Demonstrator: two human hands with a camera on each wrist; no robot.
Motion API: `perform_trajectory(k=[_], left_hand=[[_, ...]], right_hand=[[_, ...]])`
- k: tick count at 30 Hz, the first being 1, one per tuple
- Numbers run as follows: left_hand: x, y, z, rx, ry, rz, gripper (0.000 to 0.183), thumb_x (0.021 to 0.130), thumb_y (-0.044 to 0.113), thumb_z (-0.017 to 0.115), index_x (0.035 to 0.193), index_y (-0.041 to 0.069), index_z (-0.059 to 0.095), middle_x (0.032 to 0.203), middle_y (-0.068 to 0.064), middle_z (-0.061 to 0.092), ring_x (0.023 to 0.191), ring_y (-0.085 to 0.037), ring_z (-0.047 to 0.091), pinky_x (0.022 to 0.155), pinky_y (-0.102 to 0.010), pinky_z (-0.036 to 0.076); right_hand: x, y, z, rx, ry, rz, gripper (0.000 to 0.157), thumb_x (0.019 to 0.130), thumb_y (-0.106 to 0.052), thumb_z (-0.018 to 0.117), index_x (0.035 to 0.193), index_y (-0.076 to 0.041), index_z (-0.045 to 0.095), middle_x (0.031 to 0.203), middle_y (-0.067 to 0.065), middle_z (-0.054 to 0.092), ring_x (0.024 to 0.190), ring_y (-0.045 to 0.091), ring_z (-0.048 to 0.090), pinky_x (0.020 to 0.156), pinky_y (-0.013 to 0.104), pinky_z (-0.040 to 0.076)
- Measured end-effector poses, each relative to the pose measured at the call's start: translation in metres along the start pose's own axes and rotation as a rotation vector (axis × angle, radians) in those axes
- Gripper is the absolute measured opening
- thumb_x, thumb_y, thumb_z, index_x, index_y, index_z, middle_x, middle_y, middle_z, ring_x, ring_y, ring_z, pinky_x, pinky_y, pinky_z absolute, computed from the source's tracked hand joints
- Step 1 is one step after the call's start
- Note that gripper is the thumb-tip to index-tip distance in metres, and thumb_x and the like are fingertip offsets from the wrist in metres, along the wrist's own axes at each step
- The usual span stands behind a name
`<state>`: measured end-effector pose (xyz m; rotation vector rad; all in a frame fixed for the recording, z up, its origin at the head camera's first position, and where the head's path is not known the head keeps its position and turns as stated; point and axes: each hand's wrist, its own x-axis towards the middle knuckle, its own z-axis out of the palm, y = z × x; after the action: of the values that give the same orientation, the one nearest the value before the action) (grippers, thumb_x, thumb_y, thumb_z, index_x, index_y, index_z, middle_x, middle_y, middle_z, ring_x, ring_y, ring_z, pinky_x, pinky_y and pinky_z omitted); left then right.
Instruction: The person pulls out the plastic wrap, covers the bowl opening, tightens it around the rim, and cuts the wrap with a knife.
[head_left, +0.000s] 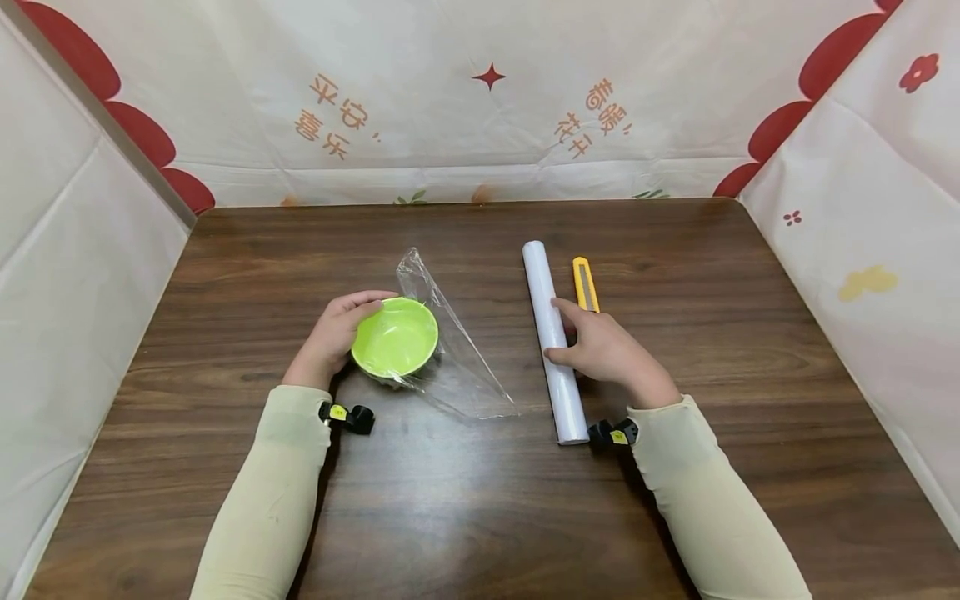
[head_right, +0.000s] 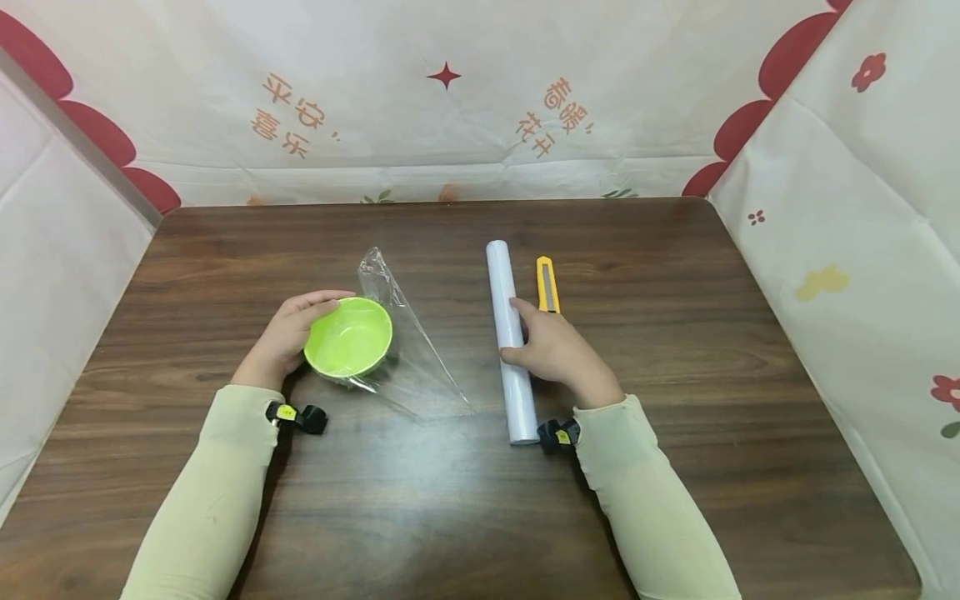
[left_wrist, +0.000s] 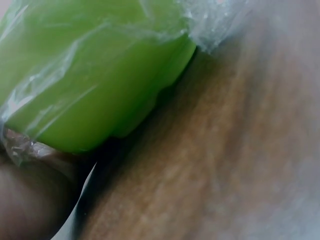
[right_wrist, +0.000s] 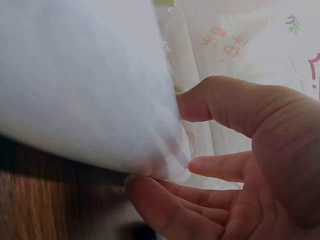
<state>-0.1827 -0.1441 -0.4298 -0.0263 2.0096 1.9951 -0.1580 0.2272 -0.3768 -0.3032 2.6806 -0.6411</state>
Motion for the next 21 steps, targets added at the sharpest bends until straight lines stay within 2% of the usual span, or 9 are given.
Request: perform_trajectory(k=[14, 21], left_hand=[[-0.0015, -0.0001, 0.0003, -0.018, 0.009, 0.012, 0.037, 0.102, 0.019, 0.047, 0.131, -0.002, 0.056, 0.111, 0.005, 0.064, 0.085, -0.005, 0.068, 0.071, -0.023, 0.057], [-0.0013, 0.0006, 0.0001, -0.016, 0.013, 0.010, 0.037, 0.102, 0.019, 0.047, 0.131, -0.001, 0.056, 0.121, -0.003, 0.061, 0.087, -0.005, 0.067, 0.072, -0.022, 0.057]], right_hand=[[-0.0021, 0.0038, -0.0080, -0.031, -0.018, -0.022, 0.079, 0.088, -0.030, 0.067, 0.153, -0.011, 0.027, 0.132, 0.017, 0.059, 0.110, 0.027, 0.060, 0.086, 0.041, 0.051], [-0.0018, 0.0059, -0.0090, -0.028, -0.025, -0.024, 0.079, 0.088, -0.030, 0.067, 0.153, -0.011, 0.026, 0.133, 0.017, 0.059, 0.111, 0.028, 0.059, 0.089, 0.044, 0.050]])
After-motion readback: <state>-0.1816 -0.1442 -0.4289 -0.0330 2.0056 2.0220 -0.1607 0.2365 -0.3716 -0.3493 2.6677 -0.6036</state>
